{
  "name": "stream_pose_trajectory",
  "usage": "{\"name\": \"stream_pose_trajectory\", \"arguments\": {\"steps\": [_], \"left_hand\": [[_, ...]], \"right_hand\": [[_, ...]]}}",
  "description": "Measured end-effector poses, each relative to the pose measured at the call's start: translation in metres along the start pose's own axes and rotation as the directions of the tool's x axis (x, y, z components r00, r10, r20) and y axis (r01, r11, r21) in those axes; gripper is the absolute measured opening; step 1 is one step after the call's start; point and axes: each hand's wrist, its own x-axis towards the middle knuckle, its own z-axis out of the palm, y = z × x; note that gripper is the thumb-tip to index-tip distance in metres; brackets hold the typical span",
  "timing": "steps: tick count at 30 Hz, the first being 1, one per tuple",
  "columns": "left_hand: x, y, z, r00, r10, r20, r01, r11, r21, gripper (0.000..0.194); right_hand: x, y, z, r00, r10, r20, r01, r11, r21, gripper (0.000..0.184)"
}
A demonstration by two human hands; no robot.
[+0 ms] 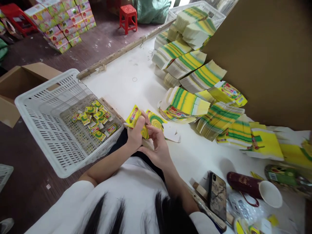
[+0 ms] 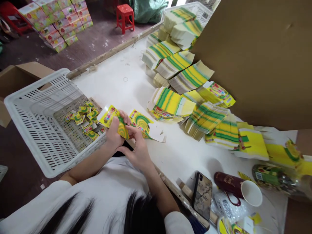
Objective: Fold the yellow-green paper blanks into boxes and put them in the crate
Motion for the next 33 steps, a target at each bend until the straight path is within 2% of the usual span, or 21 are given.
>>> {"name": "stream_pose_trajectory", "arguments": {"steps": [4, 8, 10, 12, 14, 15, 16, 17, 18, 19, 20, 21, 22, 24, 25, 26, 27, 28, 30, 31, 33], "left_hand": [[-0.003, -0.007, -0.011, 0.992, 0.003, 0.128, -0.01, 0.999, 0.053, 0.071], [-0.001, -0.002, -0.024, 0.987, 0.049, 0.156, -0.073, 0.986, 0.153, 0.04], [0.002, 0.007, -0.031, 0.983, 0.067, 0.171, -0.105, 0.968, 0.226, 0.035], [0.004, 0.022, -0.038, 0.968, 0.162, 0.193, -0.215, 0.93, 0.299, 0.039], [0.004, 0.039, -0.04, 0.927, 0.294, 0.233, -0.368, 0.832, 0.416, 0.059], [0.002, 0.046, -0.04, 0.903, 0.325, 0.282, -0.427, 0.756, 0.496, 0.074], [0.001, 0.052, -0.038, 0.883, 0.308, 0.353, -0.465, 0.67, 0.578, 0.087], [-0.001, 0.056, -0.035, 0.872, 0.233, 0.43, -0.479, 0.587, 0.653, 0.095], [-0.002, 0.058, -0.032, 0.865, 0.111, 0.489, -0.47, 0.518, 0.715, 0.095], [-0.004, 0.057, -0.029, 0.861, -0.032, 0.508, -0.436, 0.467, 0.769, 0.087], [-0.005, 0.054, -0.026, 0.856, -0.159, 0.493, -0.388, 0.431, 0.814, 0.075], [-0.007, 0.05, -0.024, 0.851, -0.246, 0.464, -0.344, 0.407, 0.846, 0.063], [-0.009, 0.044, -0.023, 0.85, -0.284, 0.443, -0.317, 0.397, 0.861, 0.056], [-0.014, 0.032, -0.023, 0.85, -0.236, 0.471, -0.343, 0.431, 0.835, 0.057], [-0.017, 0.027, -0.024, 0.833, -0.175, 0.525, -0.401, 0.463, 0.791, 0.064], [-0.02, 0.022, -0.024, 0.802, -0.112, 0.587, -0.468, 0.493, 0.734, 0.072], [-0.022, 0.017, -0.024, 0.765, -0.05, 0.642, -0.532, 0.512, 0.674, 0.078], [-0.024, 0.014, -0.025, 0.73, 0.005, 0.683, -0.587, 0.517, 0.623, 0.08], [-0.025, 0.01, -0.026, 0.685, 0.08, 0.724, -0.657, 0.497, 0.567, 0.076], [-0.024, 0.009, -0.027, 0.686, 0.096, 0.721, -0.665, 0.486, 0.568, 0.069], [-0.022, 0.008, -0.029, 0.711, 0.085, 0.698, -0.639, 0.492, 0.592, 0.054]], "right_hand": [[0.006, 0.004, -0.01, 0.99, 0.013, -0.139, -0.011, 1.0, 0.02, 0.038], [0.01, 0.002, -0.026, 0.974, -0.094, -0.207, 0.074, 0.992, -0.104, 0.011], [0.01, -0.001, -0.035, 0.957, -0.192, -0.216, 0.142, 0.964, -0.225, 0.016], [0.01, -0.003, -0.044, 0.918, -0.304, -0.253, 0.186, 0.897, -0.402, 0.027], [0.009, -0.004, -0.051, 0.876, -0.419, -0.239, 0.192, 0.758, -0.624, 0.036], [0.008, -0.005, -0.053, 0.868, -0.46, -0.188, 0.205, 0.675, -0.709, 0.038], [0.006, -0.005, -0.053, 0.865, -0.488, -0.113, 0.241, 0.603, -0.76, 0.04], [0.004, -0.005, -0.052, 0.863, -0.504, -0.031, 0.295, 0.553, -0.779, 0.041], [0.002, -0.005, -0.05, 0.859, -0.511, 0.033, 0.347, 0.533, -0.772, 0.042], [0.0, -0.006, -0.048, 0.851, -0.522, 0.057, 0.38, 0.537, -0.753, 0.041], [-0.002, -0.006, -0.046, 0.842, -0.539, 0.025, 0.383, 0.565, -0.731, 0.042], [-0.004, -0.005, -0.044, 0.839, -0.542, -0.057, 0.353, 0.62, -0.701, 0.047], [-0.005, -0.005, -0.043, 0.843, -0.512, -0.162, 0.301, 0.7, -0.647, 0.059], [-0.007, -0.004, -0.04, 0.892, -0.325, -0.313, 0.175, 0.889, -0.424, 0.076], [-0.007, -0.004, -0.039, 0.936, -0.187, -0.299, 0.106, 0.958, -0.267, 0.076], [-0.007, -0.003, -0.037, 0.975, -0.042, -0.219, 0.02, 0.995, -0.101, 0.07], [-0.007, -0.001, -0.035, 0.992, 0.083, -0.1, -0.078, 0.995, 0.055, 0.065], [-0.006, 0.001, -0.032, 0.985, 0.171, 0.018, -0.171, 0.968, 0.185, 0.062], [-0.005, 0.006, -0.028, 0.953, 0.252, 0.168, -0.296, 0.893, 0.339, 0.065], [-0.004, 0.008, -0.026, 0.951, 0.26, 0.169, -0.306, 0.875, 0.375, 0.069], [-0.004, 0.012, -0.023, 0.973, 0.221, 0.071, -0.231, 0.901, 0.367, 0.081]]}}
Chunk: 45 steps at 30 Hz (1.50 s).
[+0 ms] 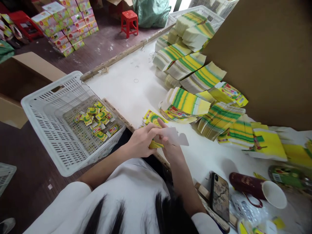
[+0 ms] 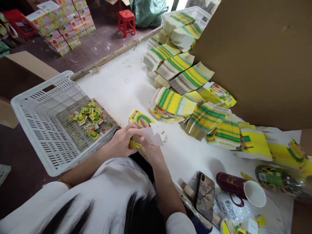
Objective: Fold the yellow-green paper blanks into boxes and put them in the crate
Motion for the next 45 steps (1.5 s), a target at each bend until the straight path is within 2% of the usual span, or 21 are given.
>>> {"name": "stream_pose_trajectory", "arguments": {"steps": [2, 3, 5, 7, 10, 12, 15, 17, 22, 26, 28, 30, 31, 32, 34, 35, 36, 37, 40, 42, 45], "left_hand": [[0.001, -0.004, 0.0, 0.998, -0.043, 0.034, 0.045, 0.998, -0.04, 0.043], [0.001, -0.006, 0.0, 0.997, -0.05, 0.06, 0.054, 0.997, -0.063, 0.042], [0.003, -0.01, 0.003, 0.997, -0.054, 0.063, 0.06, 0.993, -0.097, 0.045], [0.005, -0.012, 0.006, 0.997, -0.076, -0.024, 0.073, 0.994, -0.083, 0.06], [0.007, -0.013, 0.003, 0.977, -0.16, -0.142, 0.168, 0.984, 0.052, 0.074], [0.007, -0.014, -0.005, 0.969, -0.204, -0.136, 0.222, 0.966, 0.131, 0.063], [0.006, -0.016, -0.021, 0.972, -0.203, -0.118, 0.218, 0.967, 0.133, 0.05], [0.005, -0.017, -0.03, 0.974, -0.196, -0.114, 0.21, 0.97, 0.12, 0.049], [0.008, -0.012, -0.034, 0.983, -0.174, -0.066, 0.178, 0.982, 0.064, 0.049], [0.01, -0.002, -0.028, 0.973, -0.197, -0.117, 0.21, 0.972, 0.106, 0.05], [0.004, -0.004, -0.035, 0.96, -0.26, -0.107, 0.271, 0.958, 0.098, 0.051], [-0.01, -0.014, -0.051, 0.922, -0.373, -0.108, 0.385, 0.912, 0.141, 0.05], [-0.019, -0.023, -0.062, 0.885, -0.443, -0.143, 0.464, 0.865, 0.192, 0.052], [-0.029, -0.033, -0.074, 0.839, -0.499, -0.217, 0.543, 0.795, 0.27, 0.052], [-0.046, -0.052, -0.092, 0.727, -0.546, -0.416, 0.684, 0.631, 0.367, 0.071], [-0.052, -0.059, -0.097, 0.701, -0.537, -0.469, 0.707, 0.608, 0.362, 0.081], [-0.055, -0.065, -0.098, 0.706, -0.526, -0.474, 0.698, 0.627, 0.346, 0.085], [-0.055, -0.067, -0.095, 0.733, -0.516, -0.444, 0.667, 0.673, 0.32, 0.085], [-0.043, -0.06, -0.07, 0.849, -0.467, -0.248, 0.514, 0.839, 0.181, 0.067], [-0.028, -0.051, -0.049, 0.875, -0.445, -0.191, 0.459, 0.888, 0.033, 0.065], [-0.009, -0.04, -0.019, 0.86, -0.448, -0.245, 0.364, 0.874, -0.323, 0.084]], "right_hand": [[-0.001, 0.001, 0.001, 0.99, -0.136, -0.038, 0.129, 0.981, -0.143, 0.092], [-0.002, 0.0, 0.001, 0.979, -0.205, -0.008, 0.196, 0.947, -0.254, 0.092], [-0.003, -0.004, 0.002, 0.948, -0.303, 0.102, 0.314, 0.82, -0.479, 0.075], [-0.002, -0.008, 0.0, 0.92, -0.366, 0.144, 0.372, 0.693, -0.618, 0.05], [0.002, -0.01, -0.007, 0.89, -0.456, -0.009, 0.338, 0.672, -0.659, 0.048], [0.005, -0.009, -0.012, 0.886, -0.462, -0.045, 0.318, 0.675, -0.666, 0.052], [0.007, -0.009, -0.02, 0.915, -0.391, 0.1, 0.332, 0.59, -0.736, 0.055], [0.006, -0.014, -0.025, 0.922, -0.35, 0.168, 0.346, 0.543, -0.765, 0.045], [0.003, -0.033, -0.031, 0.924, -0.272, 0.268, 0.379, 0.576, -0.725, 0.033], [0.002, -0.024, -0.012, 0.928, -0.366, 0.069, 0.306, 0.644, -0.701, 0.034], [0.003, -0.014, -0.006, 0.932, -0.361, -0.002, 0.277, 0.717, -0.639, 0.054], [0.004, -0.006, -0.01, 0.935, -0.352, -0.055, 0.251, 0.759, -0.601, 0.073], [0.004, -0.003, -0.016, 0.929, -0.358, -0.09, 0.225, 0.744, -0.629, 0.077], [0.005, 0.0, -0.023, 0.92, -0.37, -0.128, 0.185, 0.7, -0.69, 0.076], [0.007, 0.005, -0.035, 0.908, -0.383, -0.168, 0.075, 0.545, -0.835, 0.063], [0.008, 0.008, -0.04, 0.913, -0.375, -0.162, 0.036, 0.468, -0.883, 0.054], [0.009, 0.011, -0.042, 0.92, -0.362, -0.149, 0.015, 0.413, -0.911, 0.046], [0.011, 0.014, -0.043, 0.925, -0.355, -0.137, 0.012, 0.387, -0.922, 0.038], [0.013, 0.02, -0.041, 0.92, -0.367, -0.138, 0.025, 0.405, -0.914, 0.029], [0.012, 0.018, -0.038, 0.913, -0.369, -0.173, 0.018, 0.461, -0.887, 0.033], [0.01, 0.009, -0.031, 0.903, -0.348, -0.25, 0.032, 0.636, -0.771, 0.046]]}}
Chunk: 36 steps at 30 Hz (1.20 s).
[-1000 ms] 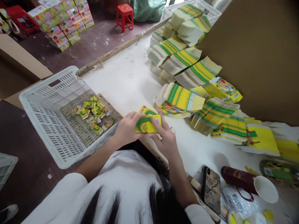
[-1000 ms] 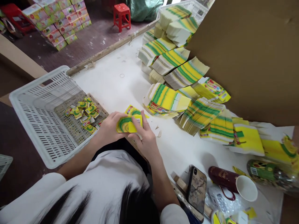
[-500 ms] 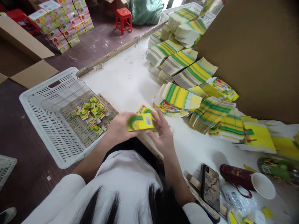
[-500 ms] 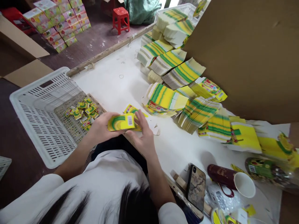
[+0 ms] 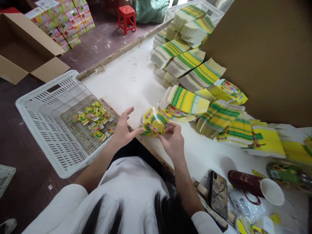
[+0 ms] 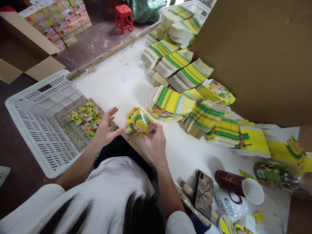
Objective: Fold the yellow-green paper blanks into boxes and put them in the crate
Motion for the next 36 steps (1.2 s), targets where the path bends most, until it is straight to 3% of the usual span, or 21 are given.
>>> {"name": "stream_pose_trajectory", "arguments": {"steps": [2, 5, 7, 10, 13, 17, 22, 25, 27, 29, 30, 32, 34, 36], "left_hand": [[0.001, 0.005, 0.02, 1.0, -0.001, -0.023, -0.006, 0.948, -0.319, 0.094], [0.001, 0.019, 0.044, 0.996, -0.05, 0.076, 0.088, 0.753, -0.652, 0.075], [0.004, 0.031, 0.054, 0.987, -0.143, 0.072, 0.149, 0.657, -0.739, 0.055], [0.011, 0.046, 0.059, 0.96, -0.264, -0.094, 0.096, 0.626, -0.774, 0.049], [0.012, 0.046, 0.057, 0.958, -0.253, -0.135, 0.084, 0.698, -0.711, 0.057], [0.003, 0.035, 0.049, 0.995, -0.1, -0.029, 0.058, 0.763, -0.644, 0.074], [-0.001, 0.028, 0.033, 0.984, -0.105, -0.143, 0.007, 0.828, -0.56, 0.037], [-0.001, 0.029, 0.019, 0.99, -0.038, -0.133, -0.029, 0.883, -0.469, 0.029], [-0.001, 0.034, 0.006, 0.98, 0.081, -0.18, -0.142, 0.923, -0.357, 0.038], [-0.002, 0.044, -0.005, 0.951, 0.227, -0.212, -0.261, 0.954, -0.149, 0.065], [-0.002, 0.049, -0.01, 0.943, 0.282, -0.176, -0.29, 0.957, -0.023, 0.079], [-0.001, 0.057, -0.013, 0.955, 0.294, 0.025, -0.293, 0.936, 0.197, 0.093], [0.0, 0.059, -0.01, 0.958, 0.176, 0.228, -0.244, 0.916, 0.319, 0.081], [-0.001, 0.056, -0.003, 0.953, 0.071, 0.295, -0.182, 0.912, 0.369, 0.058]], "right_hand": [[-0.001, -0.01, -0.001, 1.0, 0.024, 0.015, -0.026, 0.986, 0.165, 0.053], [-0.004, -0.028, 0.001, 0.99, -0.029, 0.135, -0.021, 0.936, 0.351, 0.053], [-0.008, -0.039, 0.005, 0.971, -0.092, 0.22, -0.021, 0.885, 0.465, 0.052], [-0.015, -0.051, 0.011, 0.942, -0.163, 0.293, -0.022, 0.841, 0.541, 0.063], [-0.019, -0.054, 0.017, 0.952, -0.149, 0.268, 0.004, 0.88, 0.474, 0.07], [-0.018, -0.048, 0.015, 0.983, -0.071, 0.17, -0.018, 0.882, 0.47, 0.048], [-0.014, -0.047, 0.002, 0.981, -0.13, 0.141, 0.083, 0.95, 0.3, 0.019], [-0.01, -0.046, -0.007, 0.978, -0.208, 0.012, 0.205, 0.97, 0.133, 0.018], [-0.006, -0.043, -0.013, 0.958, -0.266, -0.108, 0.264, 0.964, -0.031, 0.025], [-0.005, -0.04, -0.017, 0.929, -0.335, -0.155, 0.303, 0.932, -0.198, 0.034], [-0.005, -0.04, -0.018, 0.917, -0.375, -0.132, 0.336, 0.909, -0.248, 0.037], [-0.007, -0.04, -0.017, 0.89, -0.455, -0.031, 0.434, 0.866, -0.247, 0.04], [-0.009, -0.041, -0.015, 0.871, -0.491, -0.005, 0.484, 0.86, -0.163, 0.041], [-0.009, -0.041, -0.012, 0.895, -0.423, -0.141, 0.417, 0.906, -0.073, 0.055]]}}
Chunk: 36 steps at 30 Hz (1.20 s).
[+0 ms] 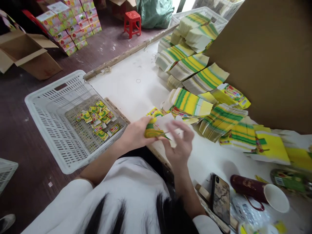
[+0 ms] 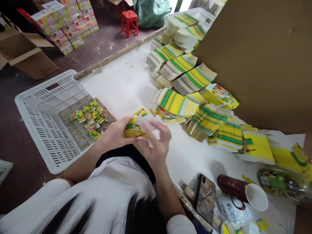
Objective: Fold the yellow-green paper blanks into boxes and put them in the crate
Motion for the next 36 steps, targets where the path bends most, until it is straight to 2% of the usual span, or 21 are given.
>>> {"name": "stream_pose_trajectory", "arguments": {"steps": [2, 3, 5, 7, 8, 12, 16, 22, 24, 26, 28, 31, 34, 36], "left_hand": [[0.0, -0.002, 0.01, 1.0, -0.007, 0.001, 0.007, 1.0, -0.014, 0.044], [0.0, -0.003, 0.015, 1.0, 0.016, -0.004, -0.017, 0.999, -0.033, 0.042], [-0.001, -0.004, 0.024, 0.997, 0.068, 0.02, -0.066, 0.993, -0.094, 0.048], [-0.001, -0.005, 0.029, 0.996, 0.082, 0.028, -0.077, 0.984, -0.158, 0.061], [0.0, -0.006, 0.031, 0.996, 0.09, 0.02, -0.085, 0.979, -0.184, 0.068], [0.002, -0.013, 0.036, 0.987, 0.155, -0.044, -0.161, 0.965, -0.209, 0.079], [0.003, -0.016, 0.038, 0.973, 0.216, -0.085, -0.225, 0.968, -0.11, 0.081], [0.004, -0.011, 0.037, 0.944, 0.318, -0.083, -0.325, 0.941, -0.097, 0.074], [0.004, -0.009, 0.037, 0.941, 0.332, -0.06, -0.335, 0.94, -0.059, 0.069], [0.004, -0.009, 0.037, 0.944, 0.328, -0.031, -0.329, 0.944, -0.029, 0.064], [0.003, -0.009, 0.035, 0.955, 0.298, -0.002, -0.298, 0.954, -0.036, 0.061], [0.004, -0.008, 0.032, 0.972, 0.233, 0.033, -0.229, 0.97, -0.081, 0.059], [0.005, -0.005, 0.031, 0.975, 0.216, 0.045, -0.209, 0.97, -0.123, 0.057], [0.005, -0.004, 0.032, 0.973, 0.225, 0.041, -0.219, 0.968, -0.126, 0.054]], "right_hand": [[0.001, 0.001, 0.002, 0.981, 0.171, -0.092, -0.16, 0.981, 0.113, 0.078], [0.001, 0.002, 0.003, 0.965, 0.255, -0.055, -0.24, 0.951, 0.194, 0.084], [0.001, 0.004, 0.004, 0.919, 0.354, 0.174, -0.393, 0.852, 0.345, 0.076], [0.001, 0.005, 0.005, 0.848, 0.36, 0.389, -0.516, 0.732, 0.446, 0.065], [0.001, 0.006, 0.006, 0.817, 0.354, 0.454, -0.56, 0.673, 0.483, 0.064], [-0.001, 0.011, 0.012, 0.775, 0.361, 0.518, -0.63, 0.498, 0.595, 0.07], [0.001, 0.013, 0.019, 0.737, 0.359, 0.573, -0.675, 0.433, 0.597, 0.07], [0.003, 0.014, 0.022, 0.656, 0.304, 0.691, -0.752, 0.344, 0.563, 0.093], [0.003, 0.013, 0.025, 0.62, 0.293, 0.728, -0.784, 0.271, 0.558, 0.09], [0.002, 0.011, 0.027, 0.59, 0.323, 0.74, -0.807, 0.199, 0.557, 0.074], [0.001, 0.008, 0.028, 0.581, 0.362, 0.729, -0.809, 0.16, 0.565, 0.063], [-0.001, 0.003, 0.029, 0.607, 0.354, 0.711, -0.787, 0.149, 0.598, 0.071], [-0.005, 0.001, 0.031, 0.646, 0.36, 0.673, -0.757, 0.191, 0.625, 0.086], [-0.006, 0.001, 0.032, 0.676, 0.379, 0.632, -0.735, 0.279, 0.618, 0.083]]}}
